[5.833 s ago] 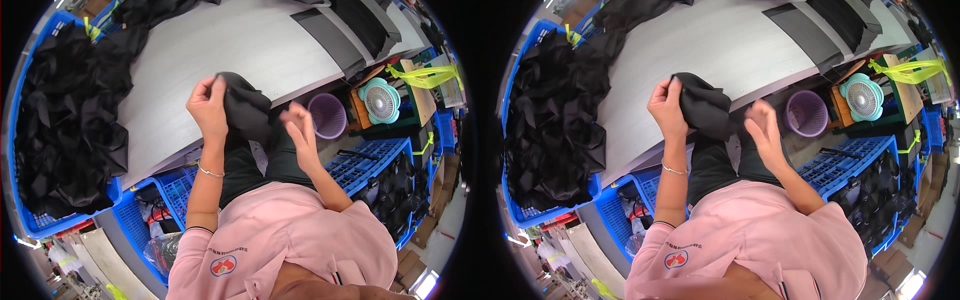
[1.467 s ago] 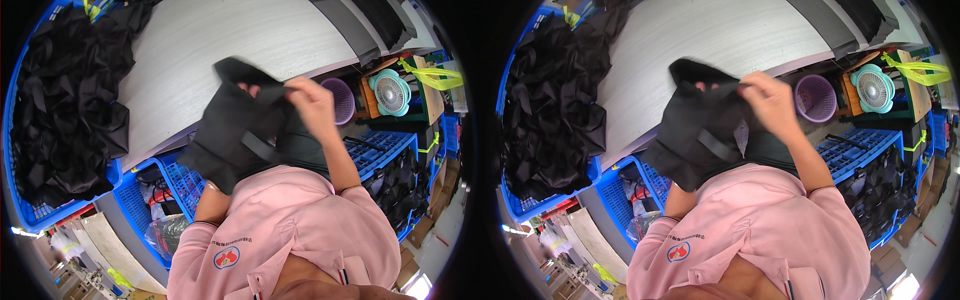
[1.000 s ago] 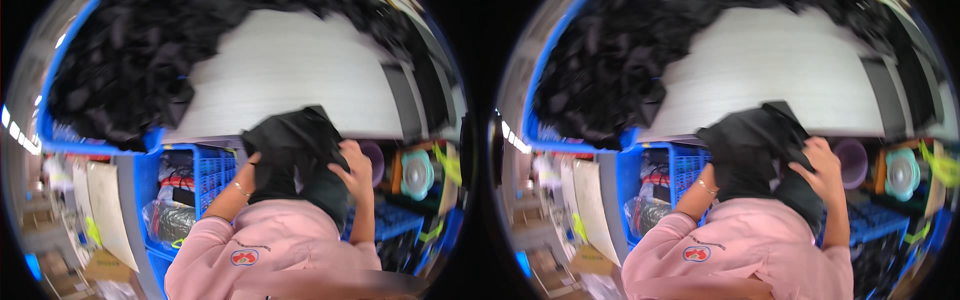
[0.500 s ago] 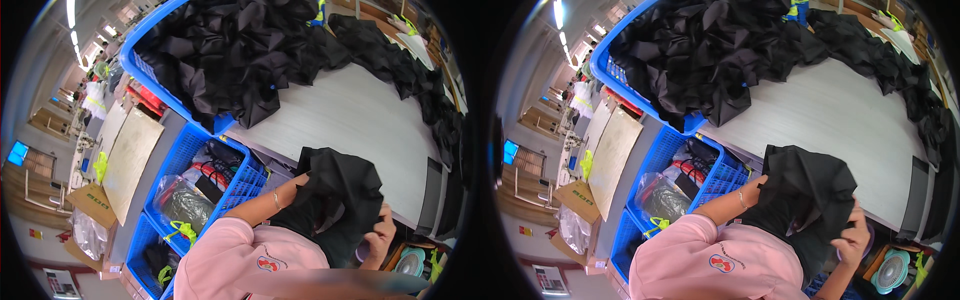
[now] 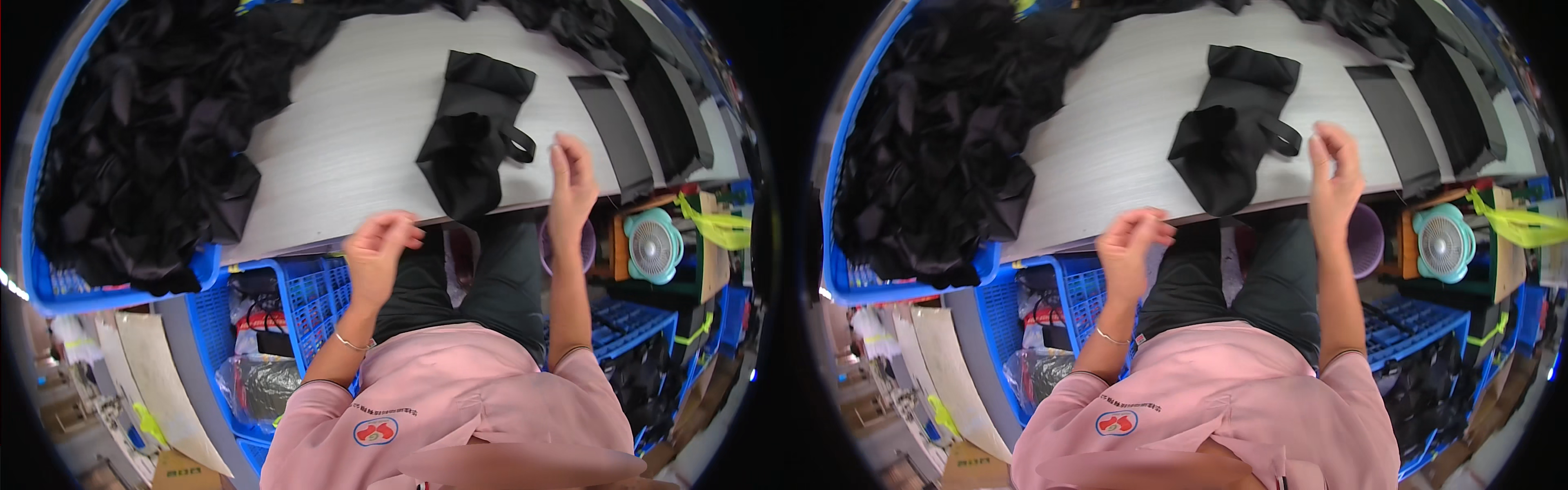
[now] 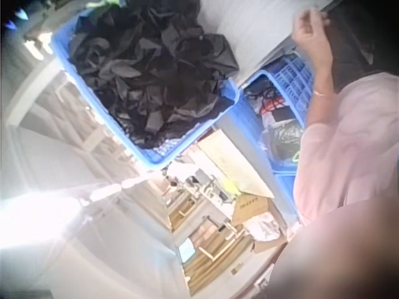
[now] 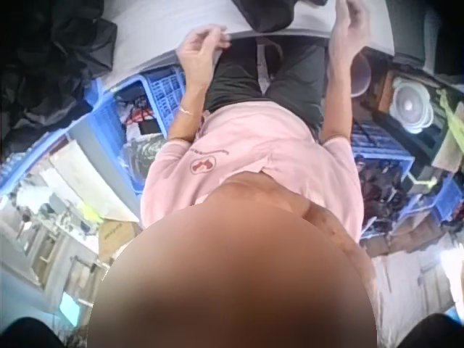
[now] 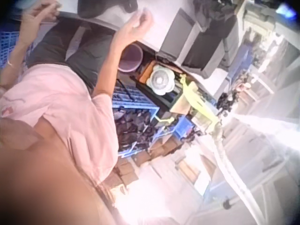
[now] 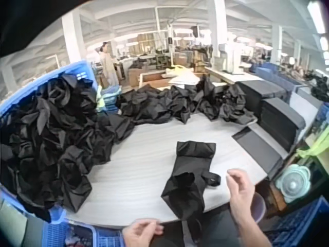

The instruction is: Inspecting and sorting black textile pieces at a factory workbench.

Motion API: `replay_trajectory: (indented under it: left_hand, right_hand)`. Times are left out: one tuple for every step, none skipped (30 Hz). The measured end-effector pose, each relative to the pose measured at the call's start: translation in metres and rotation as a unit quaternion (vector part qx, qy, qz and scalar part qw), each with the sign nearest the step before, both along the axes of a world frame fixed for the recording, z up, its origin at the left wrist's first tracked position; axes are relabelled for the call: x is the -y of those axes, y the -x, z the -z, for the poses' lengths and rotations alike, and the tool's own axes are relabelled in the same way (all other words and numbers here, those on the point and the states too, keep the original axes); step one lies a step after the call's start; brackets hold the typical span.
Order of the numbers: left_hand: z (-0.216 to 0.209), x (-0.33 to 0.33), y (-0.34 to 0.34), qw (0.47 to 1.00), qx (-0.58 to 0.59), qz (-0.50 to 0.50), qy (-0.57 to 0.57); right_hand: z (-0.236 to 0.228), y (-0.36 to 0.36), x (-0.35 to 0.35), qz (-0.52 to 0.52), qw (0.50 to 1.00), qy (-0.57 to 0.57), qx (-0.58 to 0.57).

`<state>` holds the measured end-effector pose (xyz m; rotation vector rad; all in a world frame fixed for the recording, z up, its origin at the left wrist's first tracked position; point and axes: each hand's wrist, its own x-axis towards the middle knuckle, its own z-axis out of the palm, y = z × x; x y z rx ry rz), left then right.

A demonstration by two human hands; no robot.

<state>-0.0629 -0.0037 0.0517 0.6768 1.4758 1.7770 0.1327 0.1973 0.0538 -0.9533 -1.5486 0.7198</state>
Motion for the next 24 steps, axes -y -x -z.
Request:
replay_trajectory:
  left_hand:
    - [0.007,-0.006,0.011,0.999,-0.018,-0.036,0.001]
    - [0.001,-0.017,0.017,0.995,-0.072,-0.065,-0.012]
    - [-0.005,-0.033,0.017,0.996,-0.069,-0.056,-0.012]
    - [-0.011,-0.049,0.017,0.991,-0.101,-0.066,-0.054]
    - [-0.015,-0.063,0.015,0.983,-0.132,-0.077,-0.097]
    - [-0.017,-0.076,0.013,0.984,-0.131,-0.068,-0.096]
    - [-0.02,-0.086,0.011,0.991,-0.098,-0.009,-0.09]
    - [-0.021,-0.093,0.01,0.993,-0.064,0.05,-0.084]
    - [-0.017,-0.097,0.011,0.993,-0.064,0.055,-0.084]
    - [-0.013,-0.101,0.013,0.99,-0.023,0.116,-0.072]
    - [-0.009,-0.103,0.014,0.982,0.017,0.177,-0.06]
    - [-0.005,-0.104,0.014,0.979,0.019,0.197,-0.043]
    - [-0.005,-0.105,0.015,0.978,0.021,0.202,-0.042]
    - [-0.004,-0.106,0.017,0.969,-0.024,0.244,-0.008]
    - [-0.003,-0.107,0.017,0.956,-0.068,0.285,0.026]
    - [-0.003,-0.11,0.015,0.954,-0.067,0.289,0.027]
    - [-0.002,-0.112,0.011,0.948,-0.159,0.275,0.019]
    - [-0.002,-0.114,0.006,0.933,-0.25,0.258,0.011]
    - [-0.002,-0.116,0.003,0.91,-0.339,0.239,0.002]
    - [-0.002,-0.118,-0.001,0.909,-0.34,0.243,0.002]
    - [-0.001,-0.12,-0.006,0.88,-0.412,0.234,-0.023]
    - [-0.003,-0.123,-0.008,0.846,-0.482,0.223,-0.048]
    - [-0.006,-0.123,-0.006,0.845,-0.482,0.226,-0.051]
    - [-0.01,-0.122,0.0,0.892,-0.429,0.139,-0.002]
  right_hand:
    - [0.003,0.0,0.019,-0.011,0.997,0.06,-0.05]
    - [0.003,0.002,0.035,-0.038,0.989,0.111,-0.095]
    - [0.011,0.002,0.043,-0.057,0.982,0.129,-0.123]
    - [0.012,0.004,0.048,-0.082,0.975,0.155,-0.133]
    - [0.013,0.006,0.051,-0.108,0.967,0.181,-0.145]
    - [0.011,0.008,0.051,-0.137,0.954,0.212,-0.16]
    - [0.006,0.011,0.051,-0.169,0.939,0.241,-0.174]
    - [0.001,0.017,0.05,-0.182,0.934,0.241,-0.189]
    - [0.002,0.018,0.049,-0.177,0.935,0.24,-0.191]
    - [0.002,0.019,0.046,-0.186,0.954,0.193,-0.138]
    - [0.001,0.021,0.044,-0.193,0.967,0.144,-0.084]
    - [-0.001,0.023,0.044,-0.154,0.979,0.129,-0.029]
    - [-0.002,0.022,0.043,-0.149,0.98,0.131,-0.028]
    - [-0.001,0.021,0.042,-0.116,0.988,0.077,0.066]
    - [-0.001,0.021,0.041,-0.083,0.983,0.023,0.16]
    - [0.004,0.023,0.039,-0.07,0.983,-0.011,0.17]
    - [0.01,0.023,0.038,-0.066,0.983,-0.009,0.171]
    - [0.017,0.023,0.037,-0.041,0.969,-0.059,0.237]
    - [0.022,0.025,0.035,-0.015,0.947,-0.108,0.301]
    - [0.026,0.028,0.035,-0.007,0.941,-0.11,0.319]
    - [0.033,0.028,0.032,-0.003,0.942,-0.108,0.318]
    - [0.033,0.029,0.028,-0.008,0.948,-0.099,0.302]
    - [0.032,0.028,0.025,-0.012,0.954,-0.089,0.286]
    - [0.027,0.021,0.021,0.03,0.963,-0.042,0.264]
